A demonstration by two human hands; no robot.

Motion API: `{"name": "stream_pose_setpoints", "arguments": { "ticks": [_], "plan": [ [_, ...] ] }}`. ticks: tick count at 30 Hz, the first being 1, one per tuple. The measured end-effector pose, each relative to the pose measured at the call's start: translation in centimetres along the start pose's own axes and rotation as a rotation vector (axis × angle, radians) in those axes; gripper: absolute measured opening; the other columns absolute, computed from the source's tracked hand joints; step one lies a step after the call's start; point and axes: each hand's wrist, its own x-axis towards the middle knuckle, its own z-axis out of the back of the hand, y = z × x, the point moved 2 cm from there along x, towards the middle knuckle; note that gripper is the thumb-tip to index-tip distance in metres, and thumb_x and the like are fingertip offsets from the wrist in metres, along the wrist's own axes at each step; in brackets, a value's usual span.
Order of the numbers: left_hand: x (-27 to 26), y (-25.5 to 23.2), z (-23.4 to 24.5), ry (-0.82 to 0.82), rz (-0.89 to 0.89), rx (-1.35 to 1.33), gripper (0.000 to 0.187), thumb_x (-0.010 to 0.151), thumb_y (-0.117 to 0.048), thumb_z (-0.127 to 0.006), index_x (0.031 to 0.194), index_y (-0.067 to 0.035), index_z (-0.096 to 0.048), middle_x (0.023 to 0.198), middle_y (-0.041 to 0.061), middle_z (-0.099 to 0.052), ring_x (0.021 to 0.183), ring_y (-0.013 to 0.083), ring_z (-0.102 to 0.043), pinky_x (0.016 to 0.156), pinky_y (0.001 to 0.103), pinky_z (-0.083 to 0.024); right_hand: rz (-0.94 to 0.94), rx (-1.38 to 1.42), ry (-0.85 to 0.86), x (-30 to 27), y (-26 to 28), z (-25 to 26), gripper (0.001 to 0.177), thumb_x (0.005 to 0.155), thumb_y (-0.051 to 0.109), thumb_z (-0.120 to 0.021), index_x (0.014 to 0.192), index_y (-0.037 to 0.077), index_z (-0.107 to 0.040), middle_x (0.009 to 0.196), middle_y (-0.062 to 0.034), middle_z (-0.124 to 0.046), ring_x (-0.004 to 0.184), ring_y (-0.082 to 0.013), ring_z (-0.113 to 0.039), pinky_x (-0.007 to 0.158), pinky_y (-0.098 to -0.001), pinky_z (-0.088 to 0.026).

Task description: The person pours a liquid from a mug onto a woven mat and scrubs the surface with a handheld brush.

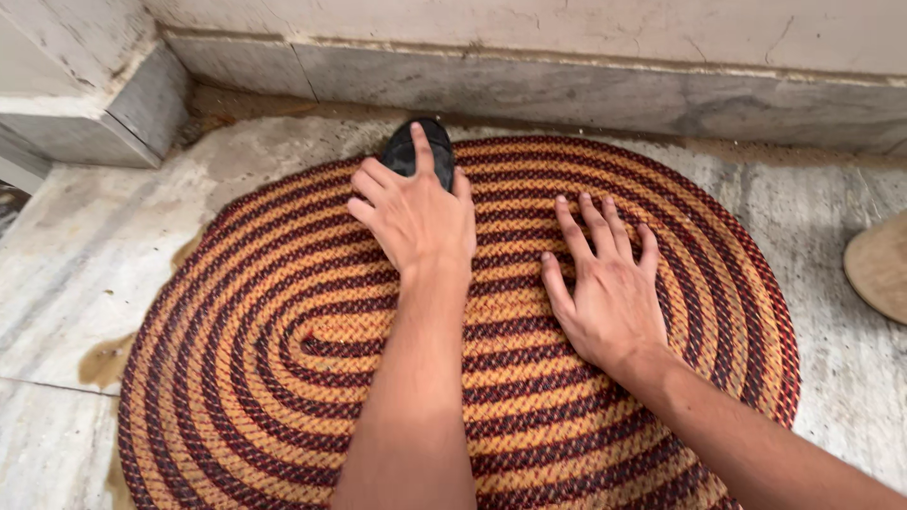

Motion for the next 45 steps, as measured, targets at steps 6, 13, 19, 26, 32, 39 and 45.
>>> {"name": "stream_pose_setpoints", "arguments": {
  "ticks": [6,13,19,26,32,39,45],
  "plan": [
    [0.2,2.1,-2.5,0.068,-0.063,0.117,0.070,0.095,-0.063,-0.044,0.159,-0.037,-0.029,0.123,0.022,-0.048,0.109,0.0343,-0.042,0.087,0.049,-0.035,0.017,-0.050,0.019,0.1,0.1,0.1,0.064,0.101,0.043,-0.039,0.155,0.009,-0.040,0.161,-0.0197,-0.035,0.149,-0.0330,-0.028,0.116,-0.0598,-0.016],
    [0.5,3.5,-2.5,0.077,-0.068,0.107,0.069,0.098,-0.063,-0.042,0.161,-0.039,-0.027,0.118,0.022,-0.049,0.107,0.0353,-0.043,0.088,0.049,-0.037,-0.067,-0.209,0.343,4.0,1.6,1.4,0.064,0.104,0.048,-0.034,0.153,0.008,-0.043,0.158,-0.0179,-0.040,0.149,-0.0316,-0.034,0.122,-0.0578,-0.024],
    [0.2,3.7,-3.1,0.078,-0.057,0.056,0.069,0.099,-0.061,-0.045,0.162,-0.038,-0.028,0.120,0.021,-0.048,0.107,0.0355,-0.044,0.089,0.050,-0.037,0.151,-0.046,0.283,9.5,1.4,-2.5,0.064,0.103,0.044,-0.022,0.161,0.019,-0.018,0.167,-0.0140,-0.012,0.153,-0.0386,-0.005,0.115,-0.0701,-0.004],
    [0.6,2.0,-1.6,0.100,0.042,0.069,0.072,0.090,-0.066,-0.052,0.154,-0.036,-0.035,0.125,0.021,-0.045,0.113,0.0352,-0.041,0.085,0.052,-0.039,0.097,-0.060,0.286,9.1,1.7,-3.2,0.063,0.104,0.044,-0.021,0.162,0.020,-0.017,0.169,-0.0092,-0.009,0.155,-0.0341,-0.003,0.118,-0.0674,-0.002],
    [0.7,-0.3,-2.5,0.088,0.100,0.127,0.067,0.095,-0.063,-0.052,0.153,-0.032,-0.039,0.123,0.022,-0.047,0.111,0.0339,-0.045,0.084,0.049,-0.042,0.082,-0.020,0.240,9.1,1.6,-3.1,0.063,0.103,0.047,-0.025,0.161,0.023,-0.025,0.169,-0.0077,-0.016,0.155,-0.0311,-0.009,0.118,-0.0667,-0.004],
    [0.0,6.8,-2.3,0.082,0.033,0.141,0.067,0.098,-0.064,-0.049,0.156,-0.032,-0.039,0.118,0.027,-0.049,0.105,0.0356,-0.047,0.083,0.050,-0.043,0.078,-0.015,0.214,9.2,1.2,-3.4,0.062,0.102,0.048,-0.028,0.159,0.024,-0.032,0.167,-0.0074,-0.022,0.154,-0.0289,-0.014,0.120,-0.0632,-0.006],
    [-0.7,16.0,-1.4,0.070,0.101,0.276,0.068,0.102,-0.065,-0.043,0.161,-0.031,-0.040,0.116,0.028,-0.052,0.101,0.0376,-0.052,0.082,0.050,-0.046,0.102,0.015,0.176,9.0,1.1,-3.3,0.062,0.103,0.048,-0.029,0.159,0.021,-0.035,0.166,-0.0094,-0.026,0.154,-0.0299,-0.017,0.120,-0.0634,-0.007]
  ]
}}
